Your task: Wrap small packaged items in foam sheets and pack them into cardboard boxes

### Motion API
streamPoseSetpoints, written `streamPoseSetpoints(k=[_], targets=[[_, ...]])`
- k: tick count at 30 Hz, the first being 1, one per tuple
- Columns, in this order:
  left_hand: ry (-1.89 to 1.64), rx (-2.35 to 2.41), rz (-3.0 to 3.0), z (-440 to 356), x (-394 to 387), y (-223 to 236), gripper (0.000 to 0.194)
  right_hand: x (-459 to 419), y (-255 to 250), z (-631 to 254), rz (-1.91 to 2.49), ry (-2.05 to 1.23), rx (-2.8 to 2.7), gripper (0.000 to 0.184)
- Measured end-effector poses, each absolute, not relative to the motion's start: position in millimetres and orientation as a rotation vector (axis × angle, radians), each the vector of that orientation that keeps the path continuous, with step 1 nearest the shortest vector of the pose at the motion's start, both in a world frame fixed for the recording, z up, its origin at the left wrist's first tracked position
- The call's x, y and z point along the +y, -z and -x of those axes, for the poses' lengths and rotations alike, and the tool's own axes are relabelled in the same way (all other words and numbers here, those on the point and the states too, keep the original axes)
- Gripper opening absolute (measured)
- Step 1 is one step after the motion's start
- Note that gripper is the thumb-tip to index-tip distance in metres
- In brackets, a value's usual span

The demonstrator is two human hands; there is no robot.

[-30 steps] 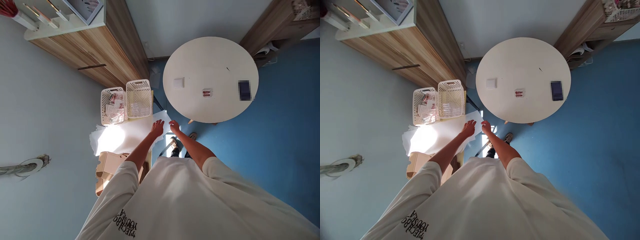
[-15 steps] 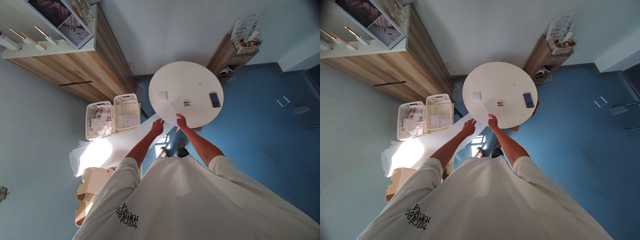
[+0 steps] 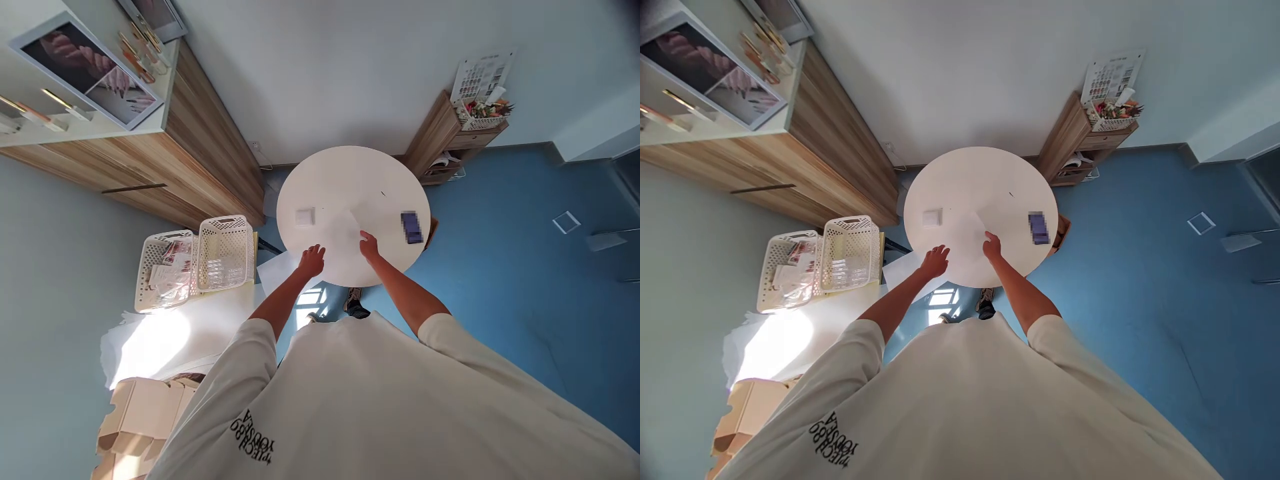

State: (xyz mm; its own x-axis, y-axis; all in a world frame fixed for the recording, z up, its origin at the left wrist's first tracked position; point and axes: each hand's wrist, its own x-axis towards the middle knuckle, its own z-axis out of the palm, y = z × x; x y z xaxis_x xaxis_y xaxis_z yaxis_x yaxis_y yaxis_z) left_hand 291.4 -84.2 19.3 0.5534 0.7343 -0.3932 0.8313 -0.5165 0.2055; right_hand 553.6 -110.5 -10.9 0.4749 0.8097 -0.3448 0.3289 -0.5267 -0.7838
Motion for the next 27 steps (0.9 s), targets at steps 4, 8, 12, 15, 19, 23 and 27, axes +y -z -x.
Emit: streamPoseSetpoints(k=[4, 8, 12, 15, 19, 23, 27], targets=[[0.348, 1.337, -2.398, -333.9, -69.1, -19.5, 0.056, -86.8, 2.5, -600.1, 2.084, -0.976, -0.907, 0.076], [0.325, 1.352, -2.363, -370.2, -62.2, -13.7, 0.055, -72.9, -0.5, -635.3, 2.155, -0.992, -0.853, 0.077], [0.378, 1.348, -2.307, -388.7, -60.7, -7.8, 0.055, -70.9, 2.1, -651.8, 2.235, -1.118, -0.881, 0.070], [0.445, 1.360, -2.281, -391.2, -60.0, -5.4, 0.056, -72.3, 4.5, -654.8, 2.364, -1.111, -1.004, 0.063], [0.503, 1.369, -2.253, -386.6, -54.5, -4.7, 0.052, -69.7, 4.1, -652.1, 2.550, -0.930, -1.282, 0.056], [0.519, 1.401, -2.215, -379.7, -39.8, -2.2, 0.048, -60.4, -0.3, -644.8, 2.443, -1.019, -1.573, 0.053], [0.542, 1.442, -2.140, -372.7, -25.3, 7.9, 0.047, -47.2, -0.5, -634.1, 2.325, -1.160, -1.728, 0.053]])
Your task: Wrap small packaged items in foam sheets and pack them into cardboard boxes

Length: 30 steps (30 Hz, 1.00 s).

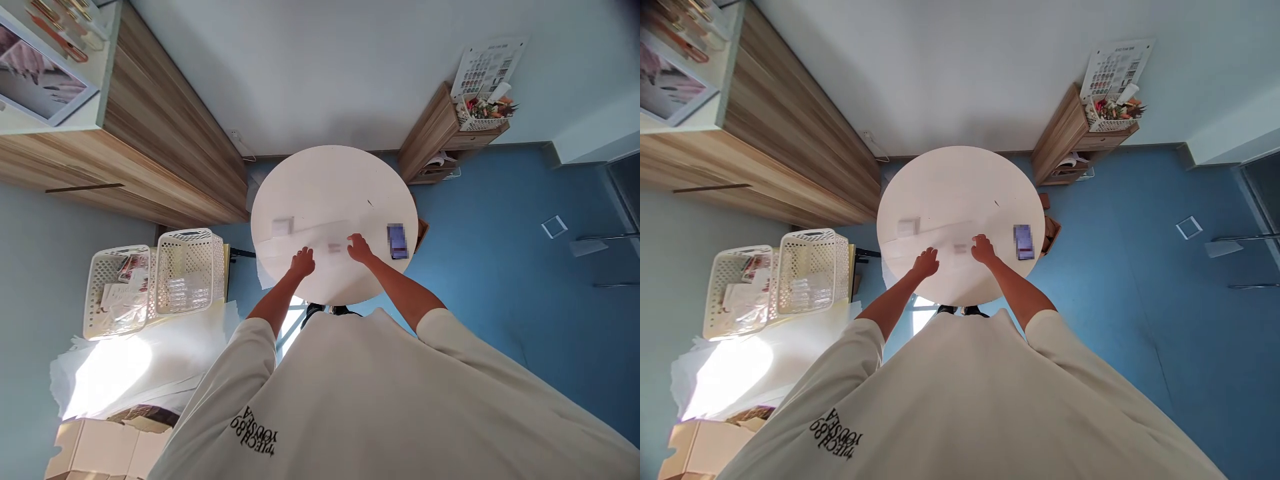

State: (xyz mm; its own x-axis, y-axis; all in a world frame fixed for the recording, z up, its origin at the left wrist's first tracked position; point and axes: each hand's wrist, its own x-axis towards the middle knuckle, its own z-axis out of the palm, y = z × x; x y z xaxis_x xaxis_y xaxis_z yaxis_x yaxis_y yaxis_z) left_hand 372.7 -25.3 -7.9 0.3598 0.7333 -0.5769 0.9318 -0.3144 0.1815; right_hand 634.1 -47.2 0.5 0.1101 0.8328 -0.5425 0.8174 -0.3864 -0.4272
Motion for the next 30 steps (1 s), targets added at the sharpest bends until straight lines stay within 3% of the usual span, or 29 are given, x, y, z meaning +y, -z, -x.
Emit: streamPoseSetpoints(k=[13, 22, 30], targets=[[0.567, 1.352, -2.254, -371.1, -34.7, 23.6, 0.064, -50.6, 20.0, -616.2, 2.489, -1.249, -1.886, 0.051], [0.484, 1.420, -2.425, -390.0, -5.2, -9.1, 0.072, -69.6, 21.0, -616.8, 2.515, -1.094, -1.909, 0.058], [0.187, 1.107, -2.603, -431.8, 42.3, -31.5, 0.085, -101.5, 9.0, -621.7, 2.559, -1.071, -1.850, 0.051]])
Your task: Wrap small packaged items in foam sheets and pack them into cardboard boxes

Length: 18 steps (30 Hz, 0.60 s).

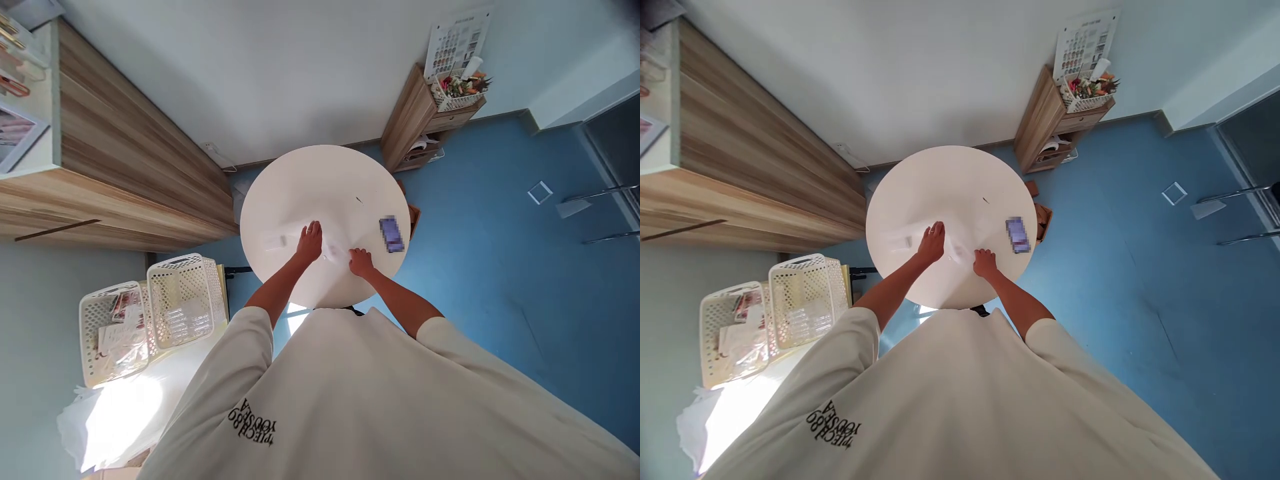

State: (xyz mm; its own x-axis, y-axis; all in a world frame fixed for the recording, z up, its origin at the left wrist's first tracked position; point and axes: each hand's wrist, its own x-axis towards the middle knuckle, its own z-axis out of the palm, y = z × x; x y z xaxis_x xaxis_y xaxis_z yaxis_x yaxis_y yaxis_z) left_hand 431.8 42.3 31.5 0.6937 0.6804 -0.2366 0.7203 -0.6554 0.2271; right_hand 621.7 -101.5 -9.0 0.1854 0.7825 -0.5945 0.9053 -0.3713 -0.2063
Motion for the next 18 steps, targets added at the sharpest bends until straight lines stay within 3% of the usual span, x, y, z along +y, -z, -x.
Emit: streamPoseSetpoints(k=[8, 13, 18], targets=[[0.318, 1.128, -2.475, -449.9, 56.9, -16.7, 0.091, -106.9, 5.3, -623.0, -2.273, 1.251, 1.617, 0.056], [0.388, 1.235, -2.398, -419.6, 34.7, 4.3, 0.091, -101.5, 10.2, -626.9, -2.277, 1.054, 1.756, 0.052], [0.473, 1.241, -2.366, -404.1, 13.0, 18.4, 0.084, -108.8, 13.2, -629.5, -2.146, 0.980, 1.753, 0.061]])
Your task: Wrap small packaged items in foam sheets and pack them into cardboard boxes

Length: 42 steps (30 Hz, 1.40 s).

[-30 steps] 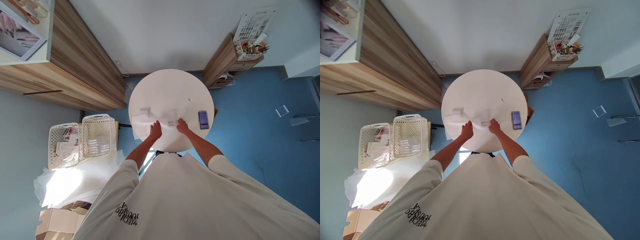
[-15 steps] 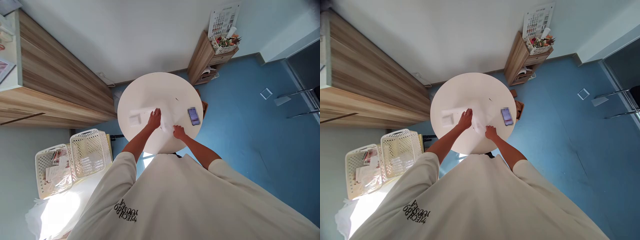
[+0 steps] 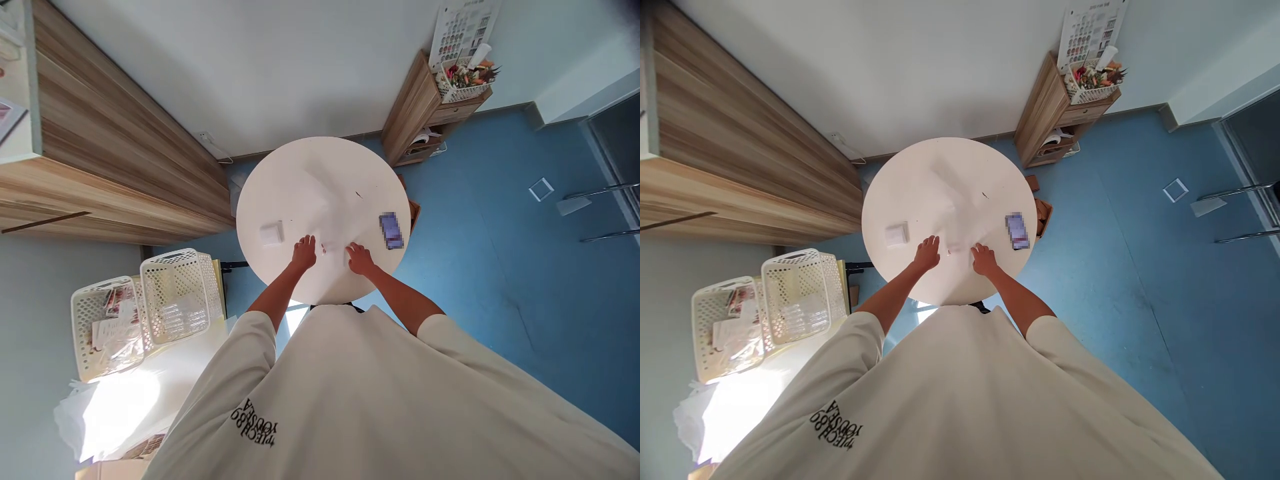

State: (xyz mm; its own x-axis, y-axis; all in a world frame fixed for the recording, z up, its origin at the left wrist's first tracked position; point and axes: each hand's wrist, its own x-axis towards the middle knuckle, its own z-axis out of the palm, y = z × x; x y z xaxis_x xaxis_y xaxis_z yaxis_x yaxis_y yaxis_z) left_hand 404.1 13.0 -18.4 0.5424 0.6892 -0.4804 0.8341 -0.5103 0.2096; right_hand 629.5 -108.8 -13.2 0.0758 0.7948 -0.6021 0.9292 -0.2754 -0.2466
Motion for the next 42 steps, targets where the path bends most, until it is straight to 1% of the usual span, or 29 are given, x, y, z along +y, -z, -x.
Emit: streamPoseSetpoints(k=[4, 10, 12, 16, 21, 24, 29, 32, 35, 38, 42], targets=[[0.475, 1.233, -2.349, -414.3, 6.2, 22.7, 0.082, -115.7, 13.6, -628.4, -2.173, 0.915, 1.662, 0.064], [0.419, 1.249, -2.327, -431.6, 1.6, 26.7, 0.084, -122.4, 14.0, -634.7, -2.188, 0.957, 1.606, 0.064], [0.395, 1.253, -2.334, -433.6, 0.4, 29.3, 0.081, -125.4, 14.4, -638.4, -2.192, 0.962, 1.600, 0.063], [0.342, 1.250, -2.331, -431.4, -1.0, 32.1, 0.069, -131.5, 14.5, -643.9, -2.221, 0.937, 1.632, 0.065], [0.382, 1.346, -2.301, -409.8, 1.5, 22.5, 0.074, -131.6, 13.3, -639.2, -2.216, 0.936, 1.627, 0.070], [0.378, 1.478, -2.295, -384.6, 5.1, 12.1, 0.073, -127.8, 13.6, -627.7, -2.184, 0.955, 1.643, 0.071], [0.241, 1.733, -2.258, -347.2, 10.2, -5.5, 0.072, -123.2, 16.8, -600.8, -2.110, 0.991, 1.748, 0.072], [0.184, 1.642, -2.270, -349.0, 7.1, -10.6, 0.072, -123.0, 20.1, -589.1, -2.068, 0.990, 1.809, 0.070], [0.198, 1.443, -2.274, -371.1, -3.4, -7.0, 0.073, -126.8, 23.2, -587.3, -2.041, 0.977, 1.864, 0.063], [0.225, 1.307, -2.260, -397.7, -17.6, 4.1, 0.073, -135.3, 24.3, -594.5, -2.033, 0.946, 1.903, 0.056], [0.262, 1.262, -2.240, -415.7, -31.2, 23.6, 0.073, -147.0, 23.9, -605.6, -1.989, 0.900, 1.951, 0.053]])
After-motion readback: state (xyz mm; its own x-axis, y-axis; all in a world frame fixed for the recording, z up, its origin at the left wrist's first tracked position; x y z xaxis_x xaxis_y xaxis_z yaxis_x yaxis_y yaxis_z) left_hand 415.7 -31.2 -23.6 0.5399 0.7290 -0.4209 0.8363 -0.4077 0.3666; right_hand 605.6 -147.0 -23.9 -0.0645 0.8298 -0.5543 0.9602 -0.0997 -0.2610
